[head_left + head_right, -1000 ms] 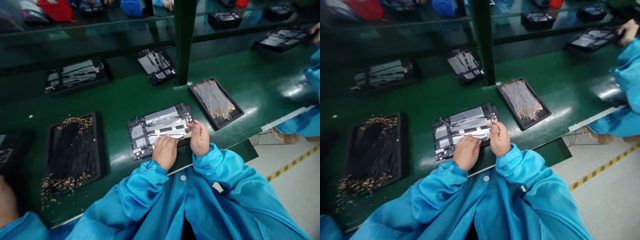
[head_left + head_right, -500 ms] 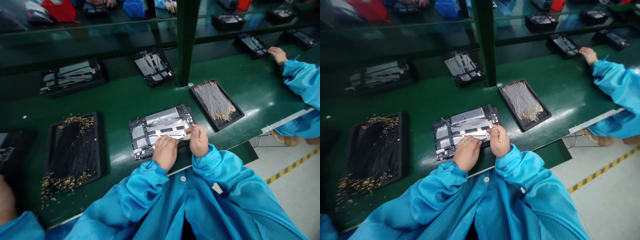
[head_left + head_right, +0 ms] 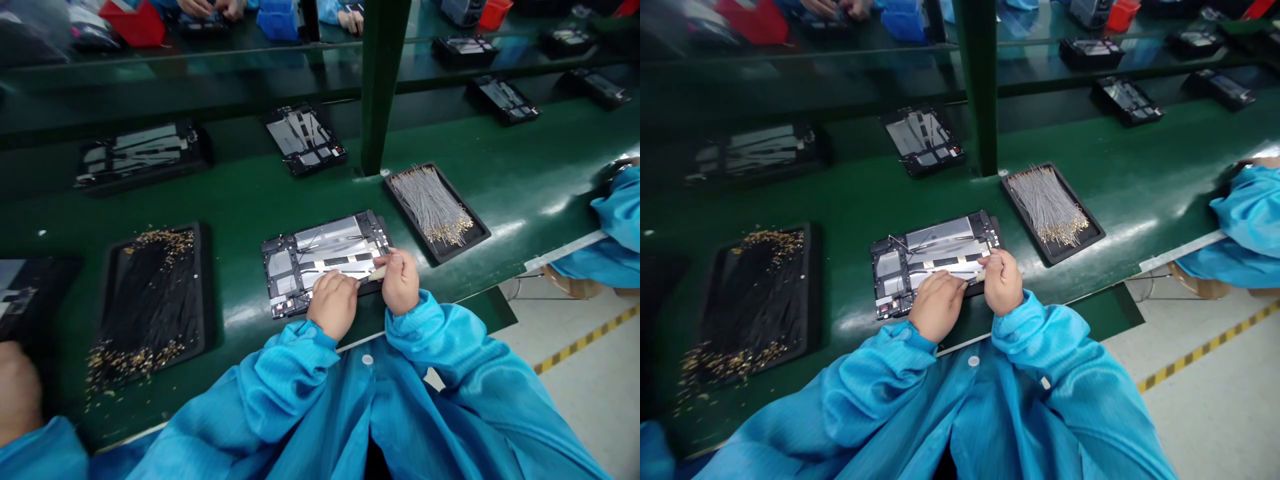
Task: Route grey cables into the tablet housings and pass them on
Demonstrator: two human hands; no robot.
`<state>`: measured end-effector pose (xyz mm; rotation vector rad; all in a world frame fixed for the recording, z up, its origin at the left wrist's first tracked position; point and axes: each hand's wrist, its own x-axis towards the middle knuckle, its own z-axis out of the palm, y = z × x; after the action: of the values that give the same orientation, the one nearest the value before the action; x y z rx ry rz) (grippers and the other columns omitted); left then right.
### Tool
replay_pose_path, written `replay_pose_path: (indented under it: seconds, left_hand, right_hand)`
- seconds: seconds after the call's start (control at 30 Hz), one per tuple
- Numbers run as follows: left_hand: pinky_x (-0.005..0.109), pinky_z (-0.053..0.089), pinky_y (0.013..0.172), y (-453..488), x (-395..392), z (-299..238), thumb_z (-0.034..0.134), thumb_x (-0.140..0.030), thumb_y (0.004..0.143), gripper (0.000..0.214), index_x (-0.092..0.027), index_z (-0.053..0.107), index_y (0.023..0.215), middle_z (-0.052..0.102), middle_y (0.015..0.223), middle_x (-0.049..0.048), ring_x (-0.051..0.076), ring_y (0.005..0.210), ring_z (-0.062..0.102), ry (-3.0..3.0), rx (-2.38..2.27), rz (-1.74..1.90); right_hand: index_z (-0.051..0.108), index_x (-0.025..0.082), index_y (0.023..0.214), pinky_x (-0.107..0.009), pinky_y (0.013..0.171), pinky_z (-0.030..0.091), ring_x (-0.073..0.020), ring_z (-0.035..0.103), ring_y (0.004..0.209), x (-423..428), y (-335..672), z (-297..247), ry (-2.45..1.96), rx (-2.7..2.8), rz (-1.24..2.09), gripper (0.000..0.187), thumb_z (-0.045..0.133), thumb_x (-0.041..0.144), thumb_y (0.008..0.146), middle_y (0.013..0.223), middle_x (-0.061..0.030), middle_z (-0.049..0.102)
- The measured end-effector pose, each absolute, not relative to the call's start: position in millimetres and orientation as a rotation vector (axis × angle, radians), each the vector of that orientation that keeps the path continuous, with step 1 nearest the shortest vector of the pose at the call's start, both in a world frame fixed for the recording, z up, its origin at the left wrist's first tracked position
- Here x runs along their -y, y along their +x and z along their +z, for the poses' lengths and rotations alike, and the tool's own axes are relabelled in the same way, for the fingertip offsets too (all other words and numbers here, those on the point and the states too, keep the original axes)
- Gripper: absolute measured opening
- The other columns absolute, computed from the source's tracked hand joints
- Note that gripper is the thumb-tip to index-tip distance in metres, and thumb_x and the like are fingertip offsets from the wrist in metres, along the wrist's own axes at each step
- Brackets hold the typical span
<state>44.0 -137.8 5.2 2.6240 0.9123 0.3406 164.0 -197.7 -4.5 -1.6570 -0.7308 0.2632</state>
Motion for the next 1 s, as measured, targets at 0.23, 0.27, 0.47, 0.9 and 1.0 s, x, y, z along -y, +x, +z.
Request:
replay_pose_path:
  seconds: [0.23, 0.27, 0.47, 0.9, 1.0]
  left_hand:
    - [0.041, 0.036, 0.091, 43.5, 137.8, 3.9, 0.04, -0.022, 0.082, 0.024, -0.016, 0.064, 0.083, 0.065, 0.084, 0.0083, 0.025, 0.097, 0.052, 2.599, -0.914, 0.35]
    - [0.041, 0.036, 0.091, 43.5, 137.9, 3.9, 0.04, -0.023, 0.082, 0.024, -0.017, 0.064, 0.083, 0.065, 0.084, 0.008, 0.025, 0.097, 0.052, 2.6, -0.914, 0.356]
    - [0.041, 0.037, 0.091, 42.9, 138.2, 3.8, 0.041, -0.022, 0.082, 0.024, -0.015, 0.064, 0.082, 0.065, 0.084, 0.0077, 0.025, 0.097, 0.053, 2.621, -0.918, 0.361]
    - [0.039, 0.039, 0.09, 43.0, 137.8, 2.1, 0.042, -0.022, 0.083, 0.023, -0.016, 0.064, 0.081, 0.066, 0.083, 0.0054, 0.023, 0.092, 0.055, 2.655, -0.903, 0.408]
    - [0.039, 0.039, 0.09, 43.0, 137.4, 2.2, 0.042, -0.022, 0.083, 0.023, -0.016, 0.064, 0.081, 0.066, 0.083, 0.0055, 0.023, 0.092, 0.055, 2.653, -0.902, 0.399]
  right_hand:
    - [0.048, 0.019, 0.094, -0.031, 0.065, 0.049, -0.0157, 0.062, 0.069, 197.9, 164.4, -3.7, -1.682, 0.713, 0.313, 0.031, 0.033, 0.045, 0.085, 0.073, -0.0026, 0.065]
    - [0.048, 0.019, 0.094, -0.031, 0.065, 0.049, -0.0156, 0.062, 0.069, 197.7, 164.5, -4.2, -1.676, 0.707, 0.319, 0.031, 0.034, 0.045, 0.085, 0.073, -0.0026, 0.065]
    - [0.048, 0.018, 0.097, -0.029, 0.062, 0.049, -0.0149, 0.062, 0.068, 195.9, 165.4, -9.2, -1.664, 0.632, 0.293, 0.031, 0.034, 0.044, 0.085, 0.071, -0.0016, 0.065]
    - [0.049, 0.019, 0.095, -0.029, 0.062, 0.049, -0.0142, 0.061, 0.067, 196.9, 166.0, -10.7, -1.635, 0.634, 0.25, 0.026, 0.036, 0.04, 0.086, 0.07, -0.0006, 0.064]
    - [0.049, 0.019, 0.096, -0.03, 0.062, 0.049, -0.0143, 0.061, 0.067, 196.7, 165.6, -10.9, -1.631, 0.639, 0.256, 0.027, 0.036, 0.04, 0.086, 0.069, -0.0007, 0.064]
